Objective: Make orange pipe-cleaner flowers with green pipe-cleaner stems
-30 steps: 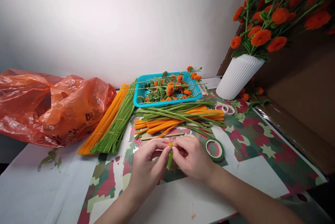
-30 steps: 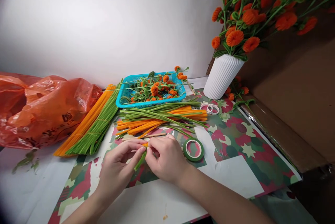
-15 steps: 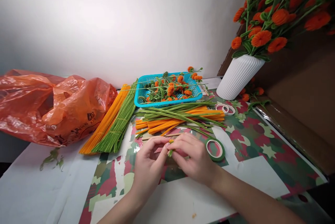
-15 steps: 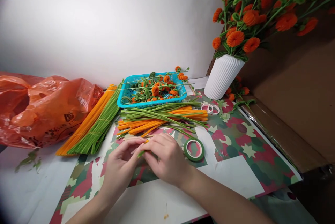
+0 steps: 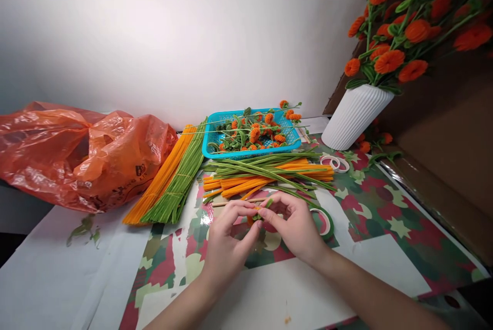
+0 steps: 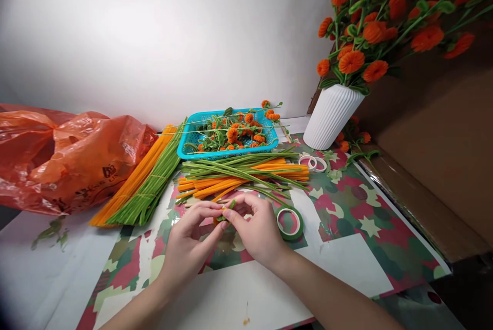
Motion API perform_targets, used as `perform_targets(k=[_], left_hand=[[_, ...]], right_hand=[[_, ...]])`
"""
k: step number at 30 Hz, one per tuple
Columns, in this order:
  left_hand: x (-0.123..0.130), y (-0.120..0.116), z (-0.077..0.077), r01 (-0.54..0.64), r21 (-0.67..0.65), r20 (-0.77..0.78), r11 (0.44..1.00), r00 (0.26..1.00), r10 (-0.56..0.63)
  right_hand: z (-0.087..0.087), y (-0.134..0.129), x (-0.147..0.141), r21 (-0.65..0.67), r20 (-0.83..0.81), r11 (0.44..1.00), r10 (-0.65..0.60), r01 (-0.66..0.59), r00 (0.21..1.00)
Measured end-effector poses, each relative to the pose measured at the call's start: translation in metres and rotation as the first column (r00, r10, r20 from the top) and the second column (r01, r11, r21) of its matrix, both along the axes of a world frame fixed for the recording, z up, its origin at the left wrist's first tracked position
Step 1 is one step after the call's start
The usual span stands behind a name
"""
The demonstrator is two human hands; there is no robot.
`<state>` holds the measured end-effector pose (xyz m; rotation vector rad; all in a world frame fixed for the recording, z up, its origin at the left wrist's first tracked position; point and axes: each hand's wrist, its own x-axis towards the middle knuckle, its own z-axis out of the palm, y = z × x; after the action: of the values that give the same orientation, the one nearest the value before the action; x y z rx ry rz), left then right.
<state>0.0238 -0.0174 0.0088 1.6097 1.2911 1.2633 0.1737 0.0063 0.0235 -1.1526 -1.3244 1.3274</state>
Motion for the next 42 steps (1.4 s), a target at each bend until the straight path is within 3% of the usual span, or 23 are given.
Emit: perform_targets(k=[4, 8, 12, 15, 20, 24, 26, 28, 31, 34, 38, 42], left_hand=[[0.0, 0.0, -0.002, 0.018, 0.015, -0.004, 1.0, 1.0, -0.018], [0.001, 0.0, -0.003, 0.024, -0.045, -0.014, 0.999, 1.0, -0.024], [0.0, 0.005, -0.005, 0.059, -0.069, -0.129, 0.996, 0.989, -0.067], [-0.001, 0.009, -0.006, 0.069, -0.02, -0.298, 0.997, 0.952, -0.072], [-0.001, 0.012, -0.006, 0.068, 0.066, -0.453, 0.995, 0.891, -0.031], [-0.004, 0.013, -0.01, 0.053, 0.103, -0.484, 0.993, 0.875, 0.004], [-0.005, 0.014, -0.011, 0.048, 0.111, -0.488, 0.993, 0.873, 0.013], [-0.006, 0.014, -0.011, 0.047, 0.111, -0.488, 0.993, 0.873, 0.013], [-0.006, 0.014, -0.009, 0.046, 0.116, -0.481, 0.992, 0.876, 0.015], [-0.006, 0.013, -0.005, 0.059, 0.116, -0.478, 0.991, 0.879, 0.004], [-0.006, 0.012, -0.004, 0.087, 0.115, -0.458, 0.99, 0.889, -0.025], [-0.006, 0.012, -0.007, 0.147, 0.115, -0.459, 0.982, 0.885, -0.078]], right_hand=[[0.001, 0.001, -0.001, -0.02, -0.02, 1.0, -0.015, 0.014, 1.0], [0.001, 0.0, -0.001, 0.136, 0.165, 0.991, -0.024, 0.002, 0.986], [-0.007, 0.0, 0.001, 0.402, 0.385, 0.907, -0.043, -0.125, 0.922], [-0.017, 0.0, 0.0, 0.485, 0.469, 0.849, -0.052, -0.208, 0.882], [-0.025, 0.0, -0.007, 0.47, 0.542, 0.869, -0.144, -0.157, 0.828], [-0.004, 0.011, 0.009, 0.44, 0.46, 0.876, -0.031, -0.197, 0.887], [0.01, 0.016, 0.027, 0.436, 0.444, 0.89, -0.084, -0.133, 0.892], [0.019, 0.017, 0.044, 0.424, 0.55, 0.891, -0.109, -0.164, 0.828], [0.019, 0.011, 0.057, 0.307, 0.792, 0.893, -0.049, -0.329, 0.608], [0.011, 0.005, 0.054, 0.209, 0.902, 0.906, -0.033, -0.368, 0.43], [0.006, 0.007, 0.038, 0.269, 0.899, 0.9, -0.106, -0.343, 0.425], [0.006, 0.013, 0.026, 0.24, 0.886, 0.884, -0.032, -0.401, 0.462]])
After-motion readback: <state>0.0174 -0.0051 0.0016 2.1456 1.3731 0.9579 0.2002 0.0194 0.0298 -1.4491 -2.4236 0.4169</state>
